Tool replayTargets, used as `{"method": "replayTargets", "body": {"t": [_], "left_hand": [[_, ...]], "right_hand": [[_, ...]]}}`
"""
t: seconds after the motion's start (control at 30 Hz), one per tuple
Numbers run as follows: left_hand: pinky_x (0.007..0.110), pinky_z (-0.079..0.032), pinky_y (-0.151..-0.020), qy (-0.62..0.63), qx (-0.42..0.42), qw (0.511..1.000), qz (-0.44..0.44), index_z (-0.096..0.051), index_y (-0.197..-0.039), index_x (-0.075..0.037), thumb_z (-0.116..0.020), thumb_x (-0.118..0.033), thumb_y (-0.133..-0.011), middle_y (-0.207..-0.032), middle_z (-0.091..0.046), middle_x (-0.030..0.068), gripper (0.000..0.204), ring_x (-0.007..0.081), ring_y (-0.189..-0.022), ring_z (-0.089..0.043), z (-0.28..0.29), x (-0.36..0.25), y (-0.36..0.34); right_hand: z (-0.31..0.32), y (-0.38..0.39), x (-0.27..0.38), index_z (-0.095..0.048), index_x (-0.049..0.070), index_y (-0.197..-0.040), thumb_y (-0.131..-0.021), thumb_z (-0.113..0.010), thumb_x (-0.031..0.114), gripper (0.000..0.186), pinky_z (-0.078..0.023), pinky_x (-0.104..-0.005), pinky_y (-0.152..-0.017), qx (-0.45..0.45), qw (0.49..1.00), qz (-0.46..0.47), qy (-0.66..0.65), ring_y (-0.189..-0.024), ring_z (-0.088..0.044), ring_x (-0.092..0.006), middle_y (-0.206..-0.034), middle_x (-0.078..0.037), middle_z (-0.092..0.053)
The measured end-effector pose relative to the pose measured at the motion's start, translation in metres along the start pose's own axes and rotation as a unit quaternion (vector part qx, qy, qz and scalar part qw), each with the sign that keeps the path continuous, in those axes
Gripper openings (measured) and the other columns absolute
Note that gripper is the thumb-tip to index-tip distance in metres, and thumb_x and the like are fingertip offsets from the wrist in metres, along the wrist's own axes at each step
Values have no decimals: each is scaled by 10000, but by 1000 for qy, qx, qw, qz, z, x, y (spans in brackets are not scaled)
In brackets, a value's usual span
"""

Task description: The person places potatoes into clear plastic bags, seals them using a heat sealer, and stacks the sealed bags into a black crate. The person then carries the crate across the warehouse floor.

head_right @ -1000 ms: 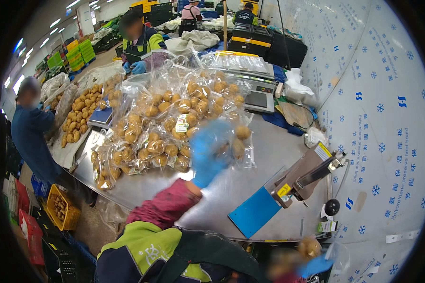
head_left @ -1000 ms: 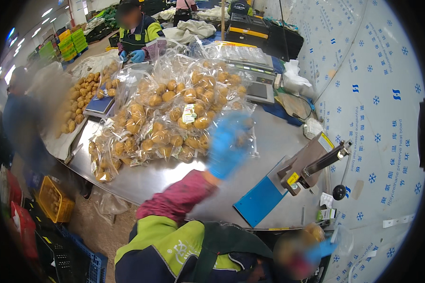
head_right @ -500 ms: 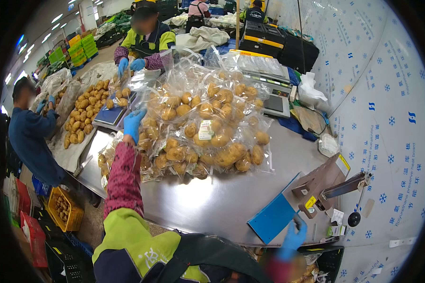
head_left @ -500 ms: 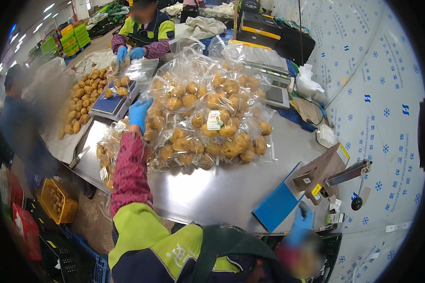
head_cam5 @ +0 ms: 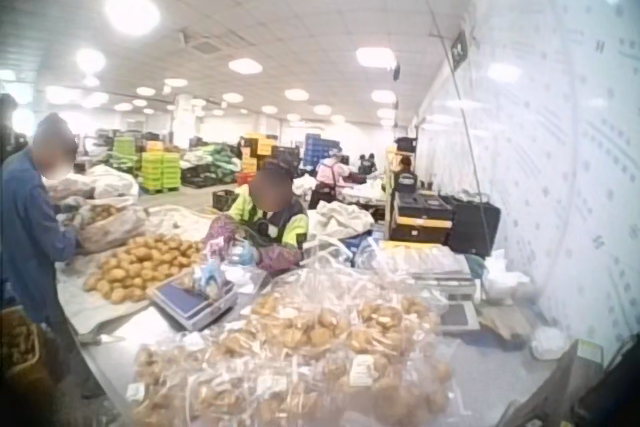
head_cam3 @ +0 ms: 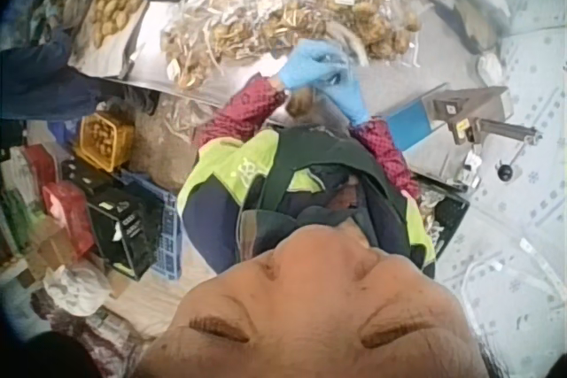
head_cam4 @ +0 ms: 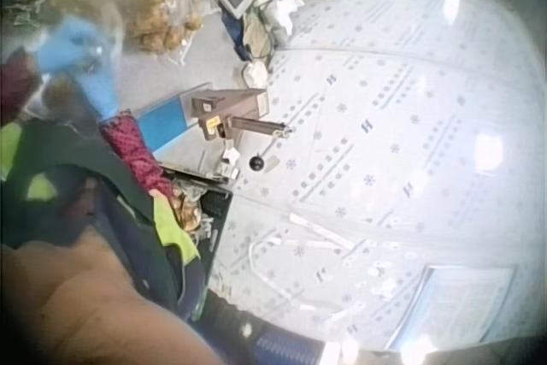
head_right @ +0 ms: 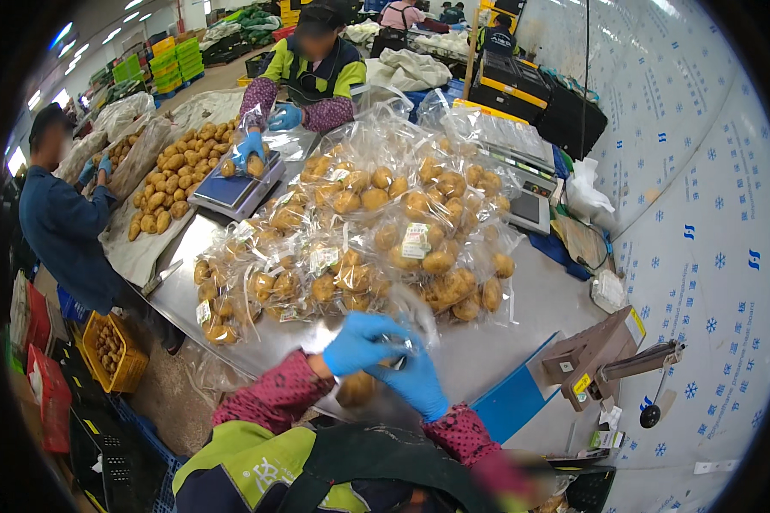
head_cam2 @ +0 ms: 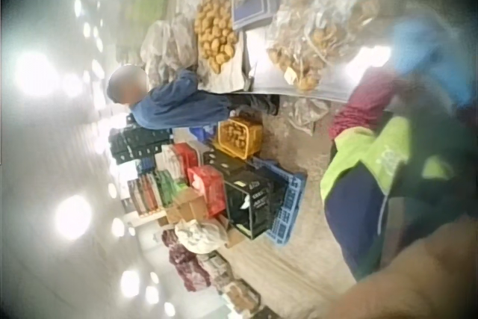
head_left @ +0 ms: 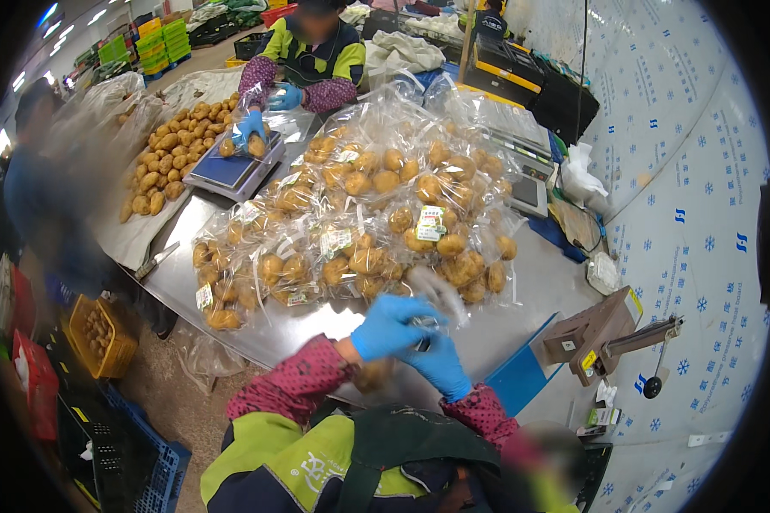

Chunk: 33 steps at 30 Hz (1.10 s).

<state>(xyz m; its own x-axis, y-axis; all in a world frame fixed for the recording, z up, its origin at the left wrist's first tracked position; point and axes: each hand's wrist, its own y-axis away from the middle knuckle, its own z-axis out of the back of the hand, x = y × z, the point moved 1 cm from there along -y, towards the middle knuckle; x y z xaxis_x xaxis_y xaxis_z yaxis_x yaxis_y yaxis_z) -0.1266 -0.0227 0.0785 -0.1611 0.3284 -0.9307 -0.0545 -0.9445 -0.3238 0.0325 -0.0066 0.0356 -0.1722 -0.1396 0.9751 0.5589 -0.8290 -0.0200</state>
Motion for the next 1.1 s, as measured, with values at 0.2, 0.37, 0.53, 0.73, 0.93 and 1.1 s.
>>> {"method": "replayTargets", "body": {"t": [0.2,0.37,0.53,0.73,0.93,1.1], "left_hand": [[417,-365,-1004,-137,-72,987,-45,-495,-1322,-81,-805,-351,-690,-1327,-479,133,754,303,-1226,-437,-45,14,42],[399,-396,-987,36,35,998,36,-376,-1394,-34,-762,-221,-713,-1302,-502,179,805,333,-1163,-510,-128,59,58],[392,-469,-842,141,102,982,76,-618,-1026,-25,-613,-43,-795,-958,-645,113,232,281,-897,-620,-192,66,24],[354,-470,-701,200,307,930,-12,-622,-862,-58,-643,-81,-757,-823,-598,108,109,249,-728,-592,-278,-19,-29],[353,-450,-684,-255,348,749,-502,-668,-806,-124,-630,-119,-752,-863,-597,68,66,251,-800,-577,-357,-69,-100],[371,-452,-670,-308,294,767,-480,-673,-778,-160,-651,-195,-742,-848,-578,56,55,261,-809,-564,-352,-61,-123]], "right_hand": [[21,46,-26,-632,-35,-936,-794,-648,8,149,-502,-277,-716,-124,981,-82,-126,-813,-627,-149,-877,-82,-650],[53,76,7,-641,9,-890,-737,-723,16,174,-505,-286,-653,-149,971,148,118,-684,-643,-181,-821,-78,-664],[103,121,42,-624,64,-1024,-718,-743,10,333,-483,-306,-804,-218,925,207,231,-914,-604,-230,-1013,-117,-593],[147,187,-37,-322,41,-1391,-847,-649,115,639,-344,-374,-1061,-327,944,22,39,-1240,-418,-253,-1374,-111,-380],[220,223,-127,-415,-10,-1347,-927,-503,125,451,-389,-355,-1003,-575,811,106,33,-1145,-486,-240,-1288,-126,-472],[236,194,-40,-519,-38,-1219,-933,-489,127,332,-463,-346,-852,-618,782,87,7,-938,-542,-186,-1045,-96,-564]]}}
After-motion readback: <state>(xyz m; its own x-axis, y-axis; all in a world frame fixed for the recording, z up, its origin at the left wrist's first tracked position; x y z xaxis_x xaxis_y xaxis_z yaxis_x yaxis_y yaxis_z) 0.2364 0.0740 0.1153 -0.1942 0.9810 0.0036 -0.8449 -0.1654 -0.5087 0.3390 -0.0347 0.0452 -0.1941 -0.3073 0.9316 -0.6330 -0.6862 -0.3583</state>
